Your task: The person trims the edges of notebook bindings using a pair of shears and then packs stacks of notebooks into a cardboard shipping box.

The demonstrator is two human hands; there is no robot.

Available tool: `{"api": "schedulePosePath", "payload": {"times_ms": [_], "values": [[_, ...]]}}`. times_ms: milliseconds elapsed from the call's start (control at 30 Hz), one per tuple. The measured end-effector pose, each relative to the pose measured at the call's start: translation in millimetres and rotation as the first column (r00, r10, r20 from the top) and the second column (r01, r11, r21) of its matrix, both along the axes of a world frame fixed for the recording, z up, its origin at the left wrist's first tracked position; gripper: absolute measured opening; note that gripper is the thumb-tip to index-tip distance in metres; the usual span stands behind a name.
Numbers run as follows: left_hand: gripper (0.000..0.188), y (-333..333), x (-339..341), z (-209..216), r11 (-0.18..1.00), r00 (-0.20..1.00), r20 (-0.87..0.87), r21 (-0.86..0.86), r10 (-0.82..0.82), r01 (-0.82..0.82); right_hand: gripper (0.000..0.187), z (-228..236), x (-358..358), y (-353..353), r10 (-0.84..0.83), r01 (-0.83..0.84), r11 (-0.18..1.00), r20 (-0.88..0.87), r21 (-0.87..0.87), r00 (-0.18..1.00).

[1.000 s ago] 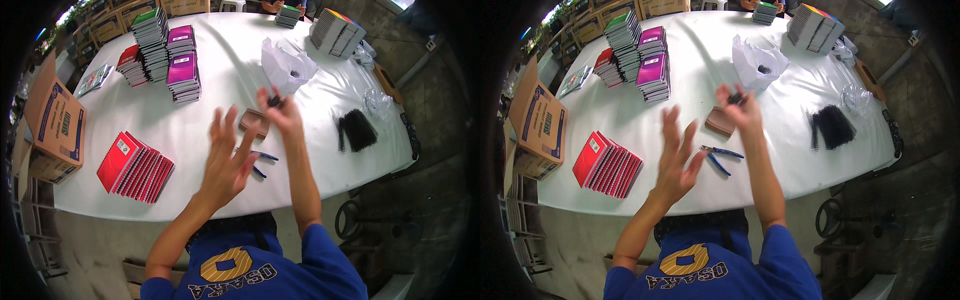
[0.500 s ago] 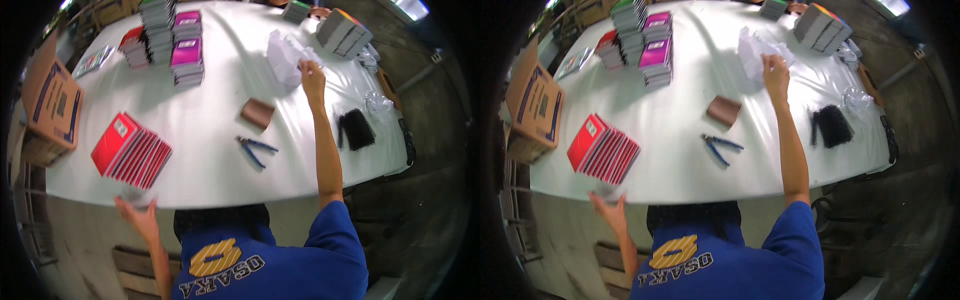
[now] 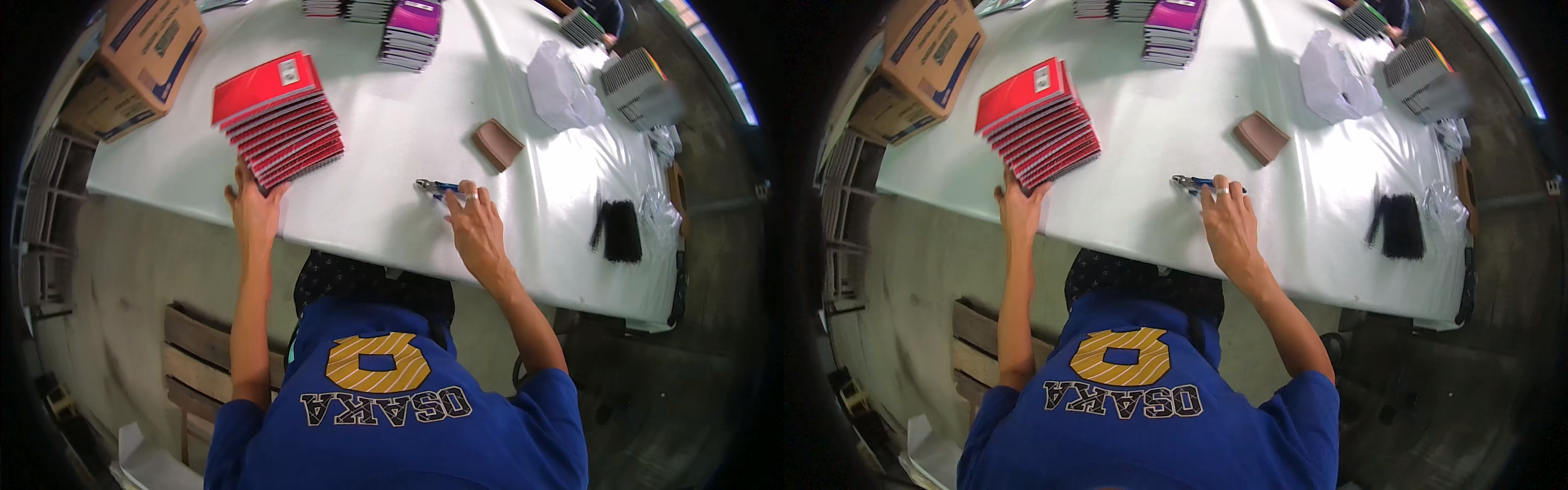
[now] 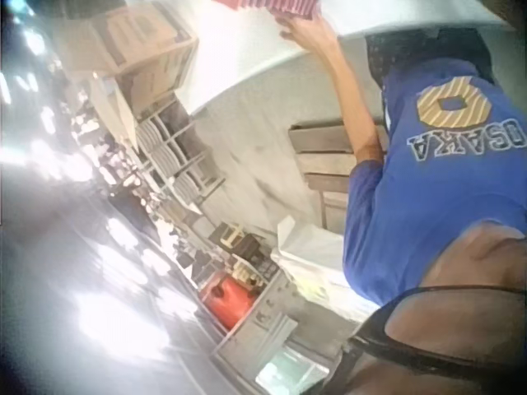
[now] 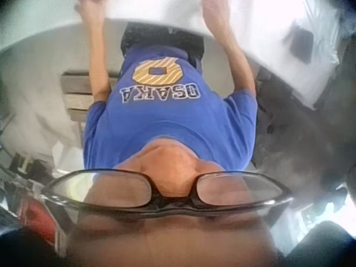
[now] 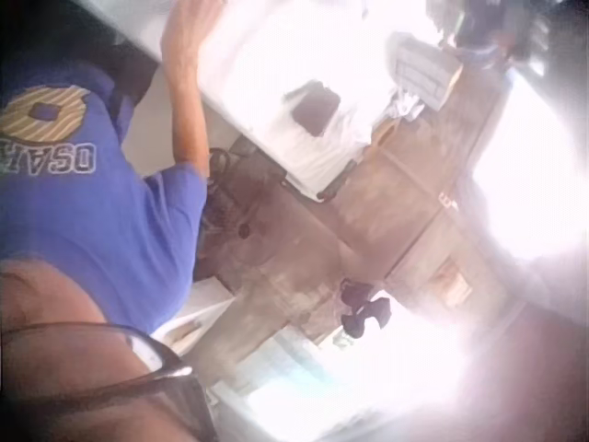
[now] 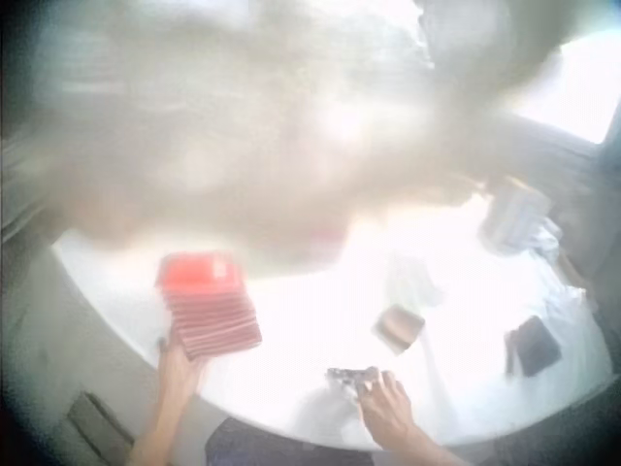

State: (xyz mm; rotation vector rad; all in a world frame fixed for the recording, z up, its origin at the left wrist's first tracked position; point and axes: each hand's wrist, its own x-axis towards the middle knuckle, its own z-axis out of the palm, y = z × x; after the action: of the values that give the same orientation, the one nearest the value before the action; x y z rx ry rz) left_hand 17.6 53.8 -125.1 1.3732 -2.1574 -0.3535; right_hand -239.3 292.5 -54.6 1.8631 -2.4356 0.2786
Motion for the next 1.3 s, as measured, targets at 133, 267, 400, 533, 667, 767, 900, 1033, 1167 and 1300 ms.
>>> {"api": "schedulePosePath", "payload": {"times_ms": [133,267,400,533,667,767,900,1033,1167,1300], "values": [[0.093,-17,2,4,0.991,0.999,-0.051,0.134,0.013,-0.006,0.05,-30,-5,18,0.016,-0.025,0.998,-0.162,-0.055,0.987],[0.094,-20,14,1,0.999,0.995,-0.087,0.024,-0.046,0.049,0.046,-28,-25,5,0.127,-0.126,0.987,0.008,-0.102,0.992],[0.062,-47,61,25,0.992,0.993,0.009,0.049,0.119,-0.119,0.041,2,-34,-30,0.124,-0.124,0.992,-0.011,0.006,0.992],[0.036,-44,17,132,0.803,0.97,-0.129,-0.589,-0.205,0.092,0.049,66,-29,-96,0.317,-0.366,0.927,-0.357,-0.079,0.879],[0.037,-74,-35,141,0.743,0.964,0.156,-0.615,-0.213,0.264,0.038,139,-15,-165,0.499,-0.639,0.769,-0.606,-0.02,0.619],[0.042,-73,-50,154,0.87,0.925,0.252,-0.337,-0.285,0.36,0.038,165,-3,-188,0.535,-0.676,0.733,-0.684,0.083,0.496],[0.045,-81,-54,141,0.913,0.91,0.23,-0.143,-0.344,0.381,0.044,173,-1,-210,0.647,-0.757,0.584,-0.732,0.293,0.216],[0.045,-81,-51,141,0.902,0.9,0.22,-0.131,-0.377,0.411,0.043,175,-4,-225,0.601,-0.794,0.485,-0.8,0.368,-0.004],[0.044,-78,-54,142,0.894,0.903,0.213,-0.179,-0.373,0.411,0.037,170,-7,-224,0.609,-0.811,0.465,-0.793,0.354,0.004],[0.045,-82,-49,137,0.91,0.904,0.248,-0.142,-0.349,0.39,0.031,164,43,-207,0.675,-0.499,0.73,-0.605,0.467,0.422]]}}
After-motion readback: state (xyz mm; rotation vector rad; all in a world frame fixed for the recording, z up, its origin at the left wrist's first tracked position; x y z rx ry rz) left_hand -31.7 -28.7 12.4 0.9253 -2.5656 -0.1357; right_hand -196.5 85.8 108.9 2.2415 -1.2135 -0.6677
